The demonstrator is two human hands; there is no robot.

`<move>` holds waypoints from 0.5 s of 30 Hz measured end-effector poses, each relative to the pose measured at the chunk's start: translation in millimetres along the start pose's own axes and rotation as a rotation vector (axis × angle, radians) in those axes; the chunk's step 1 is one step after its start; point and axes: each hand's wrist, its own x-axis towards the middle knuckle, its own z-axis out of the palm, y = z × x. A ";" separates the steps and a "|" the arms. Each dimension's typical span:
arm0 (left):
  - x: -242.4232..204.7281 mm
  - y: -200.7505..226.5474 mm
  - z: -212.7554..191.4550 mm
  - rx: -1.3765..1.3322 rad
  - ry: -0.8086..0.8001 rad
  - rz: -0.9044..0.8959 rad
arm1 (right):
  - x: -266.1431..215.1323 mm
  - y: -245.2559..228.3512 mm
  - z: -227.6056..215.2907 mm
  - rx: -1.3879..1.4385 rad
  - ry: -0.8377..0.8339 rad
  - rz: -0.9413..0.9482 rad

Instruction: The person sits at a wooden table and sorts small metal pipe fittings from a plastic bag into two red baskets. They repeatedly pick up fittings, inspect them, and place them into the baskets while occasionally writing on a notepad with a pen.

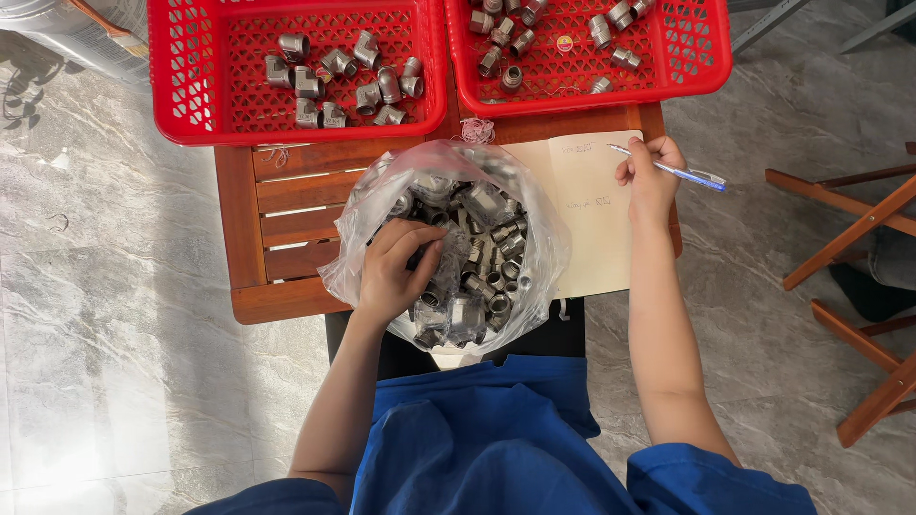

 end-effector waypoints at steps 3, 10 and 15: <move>-1.2 -3.4 0.5 0.006 0.000 0.004 | -1.4 8.0 12.5 -0.061 -0.016 -0.108; 0.6 -2.4 0.9 0.006 -0.004 0.004 | -7.3 11.3 12.6 -0.200 -0.071 -0.243; 2.9 -1.1 -0.1 0.013 -0.011 0.004 | -6.1 12.4 12.6 -0.224 -0.085 -0.231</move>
